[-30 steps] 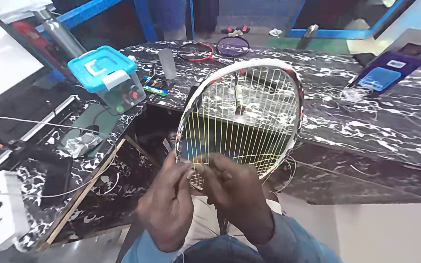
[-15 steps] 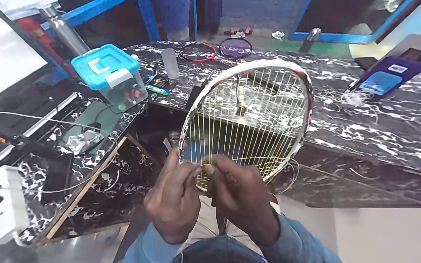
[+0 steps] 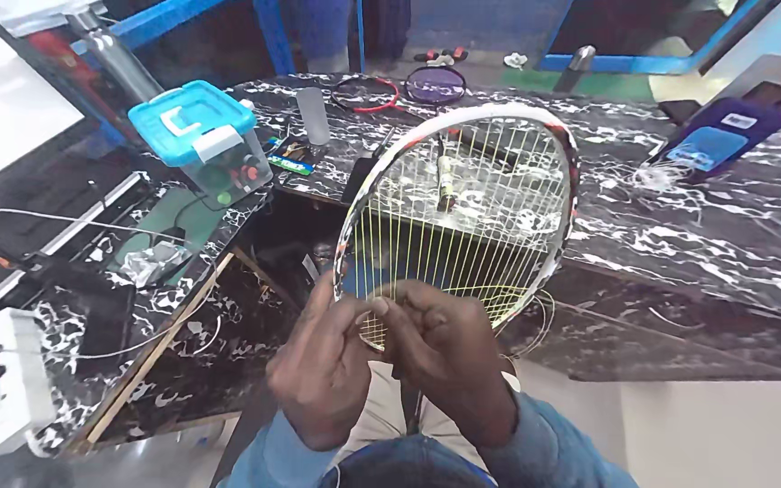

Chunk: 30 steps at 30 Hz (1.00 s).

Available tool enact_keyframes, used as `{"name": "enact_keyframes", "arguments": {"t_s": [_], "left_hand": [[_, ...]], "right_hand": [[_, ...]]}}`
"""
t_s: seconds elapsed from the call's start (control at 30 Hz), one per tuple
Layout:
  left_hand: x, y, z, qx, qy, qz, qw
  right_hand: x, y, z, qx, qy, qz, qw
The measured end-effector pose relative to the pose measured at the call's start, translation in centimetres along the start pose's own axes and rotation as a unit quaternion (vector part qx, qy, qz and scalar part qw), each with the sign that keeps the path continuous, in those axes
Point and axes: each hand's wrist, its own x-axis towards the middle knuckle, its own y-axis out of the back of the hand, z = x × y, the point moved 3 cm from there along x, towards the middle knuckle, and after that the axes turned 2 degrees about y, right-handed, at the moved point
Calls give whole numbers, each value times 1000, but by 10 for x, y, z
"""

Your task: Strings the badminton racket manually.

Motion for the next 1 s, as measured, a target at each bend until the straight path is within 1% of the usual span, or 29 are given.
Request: {"name": "enact_keyframes", "arguments": {"t_s": [0.03, 0.1, 0.13, 0.17, 0.2, 0.27, 0.3, 0.33, 0.37, 0.4, 0.43, 0.5, 0.53, 0.6, 0.67, 0.73, 0.8, 0.87, 0.9, 0.93, 0.97, 1.0], "left_hand": [[-1, 0, -2, -33, 6, 1, 999], [-3, 0, -5, -77, 18, 6, 997], [-5, 0, -6, -86, 20, 7, 996], [-6, 0, -5, -86, 21, 4, 996], [-6, 0, -5, -71, 21, -3, 997], [-7, 1, -6, -36, 9, -17, 999], [-6, 2, -6, -15, 3, -20, 1000], [-4, 3, -6, 4, -1, -23, 1000], [-3, 3, -6, 19, -2, -21, 1000], [-2, 4, -5, 22, 1, -16, 1000], [-1, 4, -5, 10, 8, -14, 1000], [0, 2, -7, -51, 29, -5, 998], [-1, 3, -9, -91, 35, -3, 995], [-2, 4, -12, -166, 41, -6, 985], [-3, 8, -14, -220, 60, -20, 973], [-3, 9, -16, -268, 101, -29, 958], [-5, 11, -21, -300, 154, -51, 940], [-6, 13, -27, -330, 201, -75, 919], [-7, 14, -30, -337, 217, -87, 912], [-8, 15, -33, -341, 230, -101, 906], [-9, 16, -35, -345, 243, -113, 899], [-9, 16, -36, -351, 257, -123, 892]], "right_hand": [[0, 0, -1, -33, 9, 20, 999], [0, -2, -3, -141, 45, 76, 986], [0, -3, -4, -173, 55, 95, 979], [0, -4, -5, -179, 56, 101, 977], [1, -4, -4, -158, 46, 89, 982], [5, -3, 0, -43, -4, 14, 999], [6, -2, 1, 13, -27, -24, 999], [6, -2, 2, 34, -35, -43, 998], [5, -3, 2, 21, -24, -42, 999], [1, -5, 0, -21, 7, -18, 1000], [-4, -9, -1, -81, 46, 24, 995], [-16, -17, -2, -198, 126, 126, 964], [-21, -20, 0, -222, 161, 155, 949], [-25, -20, 2, -212, 206, 160, 942], [-23, -15, 1, -168, 241, 141, 946], [-25, -10, 1, -100, 278, 94, 951], [-38, -12, -3, -45, 326, 3, 944], [-53, -20, -13, 4, 362, -104, 927], [-57, -24, -16, 32, 366, -138, 920], [-59, -27, -15, 53, 355, -151, 921], [-59, -27, -12, 61, 327, -142, 932], [-57, -25, -9, 52, 294, -115, 947]]}}
